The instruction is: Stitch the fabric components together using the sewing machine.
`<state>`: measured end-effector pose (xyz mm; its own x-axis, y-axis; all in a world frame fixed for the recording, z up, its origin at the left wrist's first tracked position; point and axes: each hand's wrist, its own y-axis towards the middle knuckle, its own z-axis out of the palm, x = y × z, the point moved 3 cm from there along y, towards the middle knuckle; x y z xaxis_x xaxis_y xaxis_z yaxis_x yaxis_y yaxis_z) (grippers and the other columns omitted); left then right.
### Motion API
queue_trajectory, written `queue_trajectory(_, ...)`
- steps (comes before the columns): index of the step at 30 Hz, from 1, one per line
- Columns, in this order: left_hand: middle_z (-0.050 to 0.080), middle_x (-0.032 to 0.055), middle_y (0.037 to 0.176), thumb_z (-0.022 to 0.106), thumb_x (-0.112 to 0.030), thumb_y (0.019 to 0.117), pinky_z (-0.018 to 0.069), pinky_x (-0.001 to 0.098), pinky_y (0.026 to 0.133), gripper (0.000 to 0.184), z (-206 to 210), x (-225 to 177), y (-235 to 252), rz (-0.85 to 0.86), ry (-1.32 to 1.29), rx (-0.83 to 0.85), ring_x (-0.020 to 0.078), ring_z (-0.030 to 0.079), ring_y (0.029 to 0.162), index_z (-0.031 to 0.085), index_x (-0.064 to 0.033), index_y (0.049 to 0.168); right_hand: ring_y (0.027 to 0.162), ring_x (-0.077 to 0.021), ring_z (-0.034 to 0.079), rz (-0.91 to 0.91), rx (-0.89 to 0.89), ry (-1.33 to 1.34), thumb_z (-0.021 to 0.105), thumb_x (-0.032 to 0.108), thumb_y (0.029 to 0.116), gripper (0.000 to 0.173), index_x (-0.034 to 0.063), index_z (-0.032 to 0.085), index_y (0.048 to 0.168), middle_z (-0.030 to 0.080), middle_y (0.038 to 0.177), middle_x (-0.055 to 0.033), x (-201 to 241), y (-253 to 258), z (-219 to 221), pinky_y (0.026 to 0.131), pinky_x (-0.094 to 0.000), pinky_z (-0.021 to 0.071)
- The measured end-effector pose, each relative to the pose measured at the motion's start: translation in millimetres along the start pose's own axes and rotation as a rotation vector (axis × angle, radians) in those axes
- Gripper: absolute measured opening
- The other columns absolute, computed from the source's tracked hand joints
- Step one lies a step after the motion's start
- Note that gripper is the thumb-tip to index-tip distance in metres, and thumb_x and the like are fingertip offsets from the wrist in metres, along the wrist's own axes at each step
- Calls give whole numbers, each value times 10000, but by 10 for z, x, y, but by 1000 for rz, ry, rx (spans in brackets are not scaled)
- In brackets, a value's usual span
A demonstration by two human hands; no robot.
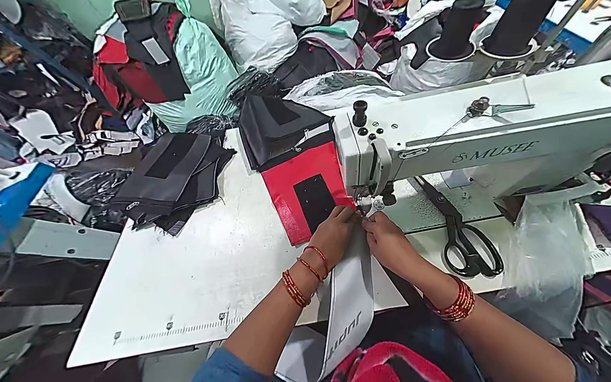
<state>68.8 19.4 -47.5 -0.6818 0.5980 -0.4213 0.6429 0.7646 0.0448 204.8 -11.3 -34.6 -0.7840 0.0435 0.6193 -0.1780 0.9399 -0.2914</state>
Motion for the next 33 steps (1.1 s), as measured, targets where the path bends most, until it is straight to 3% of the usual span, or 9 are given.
queue_trajectory(7,656,168,1363,493,114,954,431,411,1145,377,9,134,107,-39,-36,2,317,559,1359,699,29,1258,1272,-384,563,53,51,-49,430,-1,1029,409,-29,584,1408,565,1368,-276,75,157,-89,1074,-476,452)
queue_trajectory(11,681,186,1316,507,116,944,454,423,1123,350,41,166,95,-13,-87,-84,334,591,1322,717,45,1215,1288,-390,552,63,61,-81,415,4,1034,440,-13,545,1454,546,1395,-283,77,177,-80,1082,-477,445)
queue_trajectory(20,682,180,1315,497,86,968,461,430,1117,327,54,181,97,2,-89,-91,330,593,1321,720,42,1204,1293,-388,551,55,52,-81,405,-12,1027,443,-22,550,1446,544,1405,-281,74,186,-67,1083,-471,448)
queue_trajectory(27,654,187,1362,466,62,999,419,424,1157,332,25,198,136,-28,-82,-27,330,550,1371,707,47,1227,1307,-381,543,68,57,-85,407,-12,1033,448,-20,530,1464,531,1424,-276,94,226,-75,1100,-457,437)
queue_trajectory(33,736,203,1175,554,52,945,569,483,956,251,84,146,16,91,88,-285,382,689,1170,749,55,1102,1237,-366,593,-2,-36,-70,425,15,1032,401,-45,597,1389,592,1337,-279,56,141,-33,1055,-436,473)
